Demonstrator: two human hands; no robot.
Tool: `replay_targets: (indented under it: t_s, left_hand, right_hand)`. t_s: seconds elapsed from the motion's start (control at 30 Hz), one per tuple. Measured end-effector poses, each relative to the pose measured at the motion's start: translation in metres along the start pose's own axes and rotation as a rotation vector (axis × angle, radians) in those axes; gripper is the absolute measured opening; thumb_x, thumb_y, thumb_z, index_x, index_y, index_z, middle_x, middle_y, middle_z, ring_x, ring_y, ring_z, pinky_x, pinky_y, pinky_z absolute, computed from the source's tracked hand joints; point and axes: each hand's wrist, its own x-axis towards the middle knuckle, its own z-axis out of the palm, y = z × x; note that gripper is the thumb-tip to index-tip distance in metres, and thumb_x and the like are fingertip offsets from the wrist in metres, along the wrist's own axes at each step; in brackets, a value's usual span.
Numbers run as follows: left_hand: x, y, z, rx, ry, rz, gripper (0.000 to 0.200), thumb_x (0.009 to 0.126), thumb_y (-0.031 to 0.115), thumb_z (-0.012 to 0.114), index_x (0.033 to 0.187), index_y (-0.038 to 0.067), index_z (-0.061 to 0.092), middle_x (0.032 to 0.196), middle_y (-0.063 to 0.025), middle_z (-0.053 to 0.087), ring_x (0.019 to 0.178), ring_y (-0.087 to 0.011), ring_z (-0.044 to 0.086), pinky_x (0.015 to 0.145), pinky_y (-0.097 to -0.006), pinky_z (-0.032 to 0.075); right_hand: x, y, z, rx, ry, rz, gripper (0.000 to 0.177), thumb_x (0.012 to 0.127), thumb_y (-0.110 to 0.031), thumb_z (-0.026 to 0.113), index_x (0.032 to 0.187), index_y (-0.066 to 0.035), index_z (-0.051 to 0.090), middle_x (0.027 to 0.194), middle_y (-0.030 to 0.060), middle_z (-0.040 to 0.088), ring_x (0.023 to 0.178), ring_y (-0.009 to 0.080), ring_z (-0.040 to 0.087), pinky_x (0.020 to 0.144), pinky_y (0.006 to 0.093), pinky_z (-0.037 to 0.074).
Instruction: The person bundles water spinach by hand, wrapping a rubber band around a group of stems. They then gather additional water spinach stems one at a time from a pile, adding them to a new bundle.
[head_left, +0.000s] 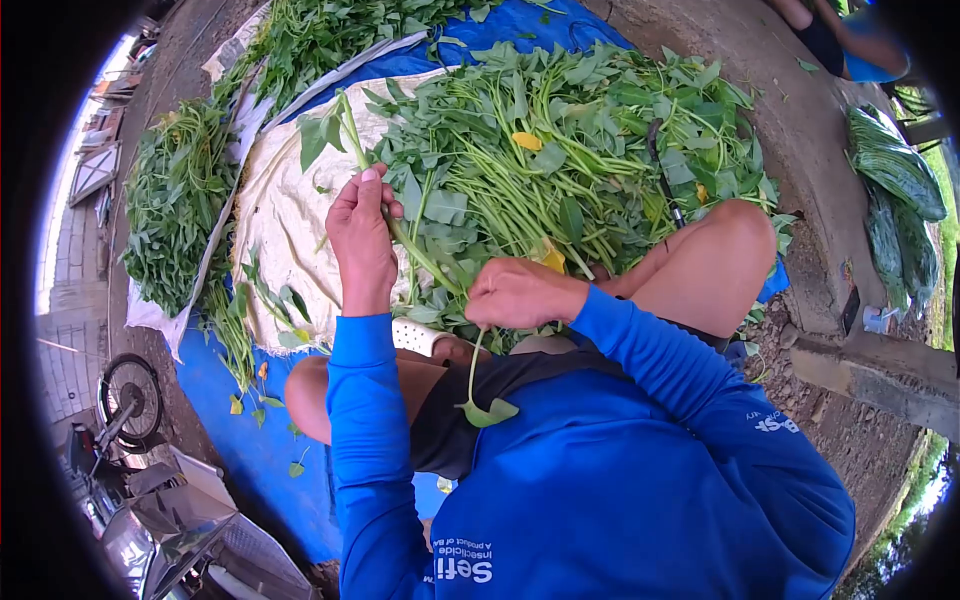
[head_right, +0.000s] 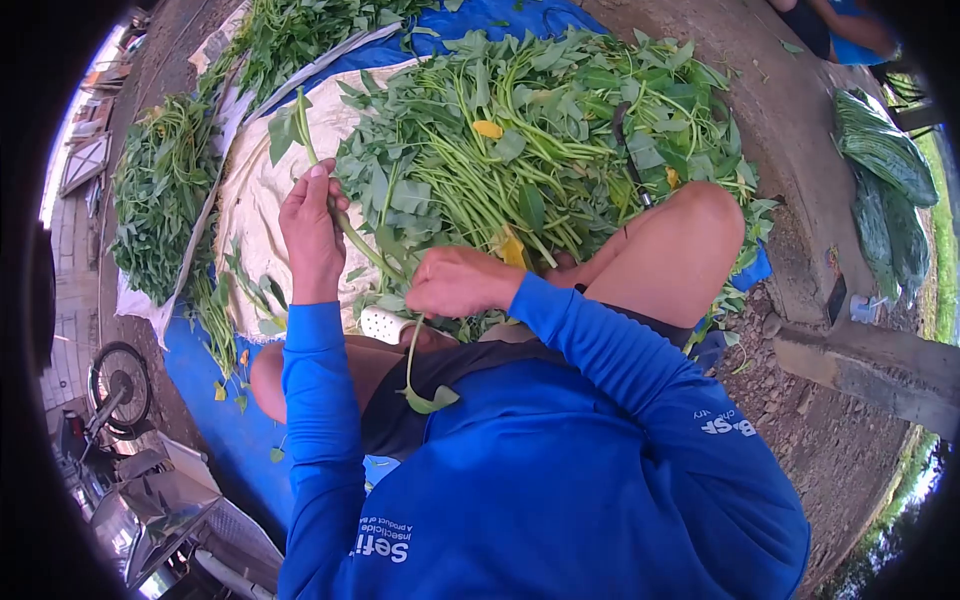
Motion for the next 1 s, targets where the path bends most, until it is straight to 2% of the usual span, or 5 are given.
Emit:
replay_targets:
  t_s: [0.13, 0.43, 0.67, 0.83, 1.0]
  left_hand:
    - [0.026, 0.040, -0.020, -0.035, 0.181, 0.069, 0.028, 0.110, 0.026, 0.065, 0.121, 0.002, 0.072, 0.082, 0.0022, 0.065, 0.066, -0.0057, 0.058, 0.053, -0.0205, 0.038]
    - [0.000, 0.056, -0.021, -0.149, -0.042, -0.017, 0.031, 0.109, 0.025, 0.068, 0.124, -0.002, 0.072, 0.083, 0.0005, 0.065, 0.067, -0.0081, 0.059, 0.056, -0.0189, 0.042]
    - [-0.009, 0.046, 0.000, -0.115, -0.145, -0.141, 0.031, 0.108, 0.025, 0.069, 0.124, -0.001, 0.073, 0.081, 0.0011, 0.065, 0.065, -0.0078, 0.060, 0.052, -0.0192, 0.040]
    - [-0.008, 0.072, -0.040, -0.123, 0.116, 0.069, 0.032, 0.108, 0.022, 0.068, 0.125, -0.005, 0.072, 0.082, -0.0013, 0.062, 0.066, -0.0085, 0.055, 0.057, -0.0202, 0.045]
    - [-0.026, 0.113, -0.094, -0.105, 0.236, 0.193, 0.033, 0.108, 0.022, 0.069, 0.126, -0.005, 0.072, 0.085, -0.0021, 0.064, 0.069, -0.0084, 0.058, 0.060, -0.0201, 0.046]
  right_hand:
    - [-0.014, 0.019, 0.016, -0.405, -0.286, 0.078, 0.037, 0.088, -0.034, 0.058, 0.083, -0.002, 0.076, 0.076, 0.0219, 0.069, 0.073, 0.0379, 0.069, 0.070, 0.0480, 0.053]
    - [-0.117, 0.058, -0.174, -1.235, 1.249, 0.440, 0.054, 0.098, -0.027, 0.065, 0.141, 0.006, 0.062, 0.125, 0.0273, 0.070, 0.110, 0.0407, 0.072, 0.094, 0.0488, 0.057]
    - [0.022, -0.022, -0.022, -0.206, 0.508, -0.825, 0.041, 0.100, -0.006, 0.063, 0.141, -0.004, 0.066, 0.142, 0.0186, 0.066, 0.111, 0.0327, 0.068, 0.094, 0.0405, 0.054]
    - [0.036, 0.022, 0.012, -0.084, -0.066, -0.002, 0.054, 0.100, -0.022, 0.069, 0.149, -0.002, 0.056, 0.143, 0.0247, 0.062, 0.134, 0.0422, 0.058, 0.109, 0.0442, 0.051]
    - [0.076, 0.095, 0.072, -0.411, -0.050, -0.132, 0.066, 0.092, -0.032, 0.077, 0.146, 0.000, 0.059, 0.134, 0.0281, 0.067, 0.118, 0.0394, 0.067, 0.101, 0.0469, 0.052]
